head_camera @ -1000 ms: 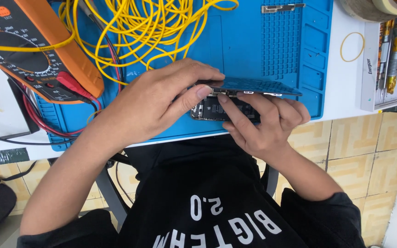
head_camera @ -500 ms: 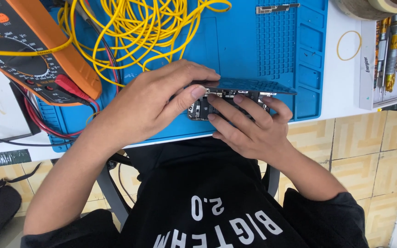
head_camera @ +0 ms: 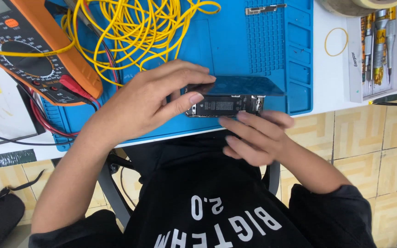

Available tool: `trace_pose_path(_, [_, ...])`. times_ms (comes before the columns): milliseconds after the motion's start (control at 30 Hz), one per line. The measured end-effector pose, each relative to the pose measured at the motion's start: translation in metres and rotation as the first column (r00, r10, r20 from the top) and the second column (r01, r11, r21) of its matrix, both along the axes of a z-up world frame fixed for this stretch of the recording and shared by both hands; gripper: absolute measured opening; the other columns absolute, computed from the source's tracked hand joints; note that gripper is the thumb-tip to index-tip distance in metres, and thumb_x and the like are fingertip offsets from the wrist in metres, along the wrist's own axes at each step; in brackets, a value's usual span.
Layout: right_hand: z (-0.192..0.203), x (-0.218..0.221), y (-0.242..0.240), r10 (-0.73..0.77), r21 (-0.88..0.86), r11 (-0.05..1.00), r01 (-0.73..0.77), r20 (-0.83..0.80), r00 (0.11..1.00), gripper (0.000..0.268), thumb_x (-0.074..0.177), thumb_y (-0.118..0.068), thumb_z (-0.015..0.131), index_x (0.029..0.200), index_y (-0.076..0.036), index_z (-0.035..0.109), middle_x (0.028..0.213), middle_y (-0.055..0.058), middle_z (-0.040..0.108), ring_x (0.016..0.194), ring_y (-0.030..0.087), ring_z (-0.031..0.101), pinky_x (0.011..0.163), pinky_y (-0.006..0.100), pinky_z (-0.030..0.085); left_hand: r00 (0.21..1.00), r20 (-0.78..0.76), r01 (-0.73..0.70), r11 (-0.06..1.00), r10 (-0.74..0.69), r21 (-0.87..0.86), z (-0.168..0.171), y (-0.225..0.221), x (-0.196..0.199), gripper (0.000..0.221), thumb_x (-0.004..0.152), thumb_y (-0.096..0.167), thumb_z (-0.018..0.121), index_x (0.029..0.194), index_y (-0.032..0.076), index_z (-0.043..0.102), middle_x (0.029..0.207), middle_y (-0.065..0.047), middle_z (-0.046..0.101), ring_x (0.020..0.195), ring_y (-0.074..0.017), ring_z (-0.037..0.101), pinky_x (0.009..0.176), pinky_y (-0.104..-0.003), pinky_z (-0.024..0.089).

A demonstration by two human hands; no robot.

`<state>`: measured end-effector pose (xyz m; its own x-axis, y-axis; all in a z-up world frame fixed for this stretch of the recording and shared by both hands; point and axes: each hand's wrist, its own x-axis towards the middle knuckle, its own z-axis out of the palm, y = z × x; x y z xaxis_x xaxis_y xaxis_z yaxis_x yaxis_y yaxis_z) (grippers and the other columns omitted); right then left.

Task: Testing the functionality of a smartphone and inspecting its internal components at a repair bench.

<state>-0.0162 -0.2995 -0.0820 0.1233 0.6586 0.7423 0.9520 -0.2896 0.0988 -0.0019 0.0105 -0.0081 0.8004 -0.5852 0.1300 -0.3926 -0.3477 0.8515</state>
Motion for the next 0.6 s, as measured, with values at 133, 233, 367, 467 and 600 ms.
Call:
trace_pose_path(133, [0.002, 0.013, -0.041, -0.043, 0.249, 0.964, 0.090, -0.187, 0.981, 0.029, 0.113, -0.047, 0.066, 0.121, -0.019, 0.065, 0.122, 0.008, 0.075, 0.115, 0.029, 0.064, 0.105, 0.045, 0.043, 0.997, 0.026, 0.074, 0.997, -0.075, 0.023, -0.012, 0.009, 0.001, 0.037, 0.114, 0.026, 0.066, 0.148, 0.012, 0.067, 0.154, -0.016, 0.063, 0.077, -0.0171, 0.069, 0.085, -0.036, 0.061])
trace_pose_path(233, [0.037, 0.025, -0.044, -0.047, 0.102, 0.982, 0.161, -0.689, 0.723, 0.058, 0.099, -0.054, 0.081, 0.137, -0.018, 0.055, 0.155, 0.017, 0.048, 0.150, 0.040, 0.054, 0.122, 0.054, 0.057, 0.995, 0.037, 0.092, 0.995, -0.094, 0.043, -0.014, 0.010, 0.000, 0.040, 0.103, 0.026, 0.082, 0.141, 0.017, 0.075, 0.157, -0.014, 0.063, 0.081, -0.0174, 0.068, 0.075, -0.031, 0.061])
trace_pose_path(367, [0.057, 0.034, -0.039, -0.163, -0.248, 0.967, -0.051, -0.764, 0.624, 0.088, 0.095, -0.038, 0.096, 0.158, -0.015, 0.039, 0.171, 0.020, 0.041, 0.158, 0.046, 0.045, 0.131, 0.063, 0.041, 0.987, 0.070, 0.133, 0.983, -0.143, 0.129, -0.018, 0.010, 0.001, 0.048, 0.099, 0.020, 0.088, 0.143, 0.018, 0.071, 0.158, -0.014, 0.055, 0.078, -0.0175, 0.062, 0.074, -0.034, 0.062])
trace_pose_path(467, [0.061, 0.035, -0.037, -0.240, -0.356, 0.933, -0.056, -0.731, 0.639, 0.088, 0.094, -0.040, 0.095, 0.159, -0.015, 0.041, 0.168, 0.016, 0.049, 0.149, 0.044, 0.049, 0.123, 0.060, 0.041, 0.988, 0.057, 0.131, 0.971, -0.145, 0.200, -0.013, 0.005, 0.001, 0.064, 0.095, 0.021, 0.092, 0.152, 0.023, 0.063, 0.155, -0.011, 0.051, 0.074, -0.0182, 0.060, 0.076, -0.038, 0.056])
trace_pose_path(600, [0.067, 0.036, -0.033, -0.224, -0.383, 0.918, -0.103, -0.716, 0.661, 0.088, 0.095, -0.037, 0.094, 0.162, -0.011, 0.043, 0.157, 0.015, 0.054, 0.138, 0.039, 0.052, 0.116, 0.054, 0.044, 0.990, 0.000, 0.140, 0.971, -0.142, 0.193, -0.009, -0.001, 0.007, 0.080, 0.092, 0.021, 0.094, 0.160, 0.025, 0.053, 0.143, -0.008, 0.055, 0.074, -0.0177, 0.058, 0.063, -0.032, 0.053])
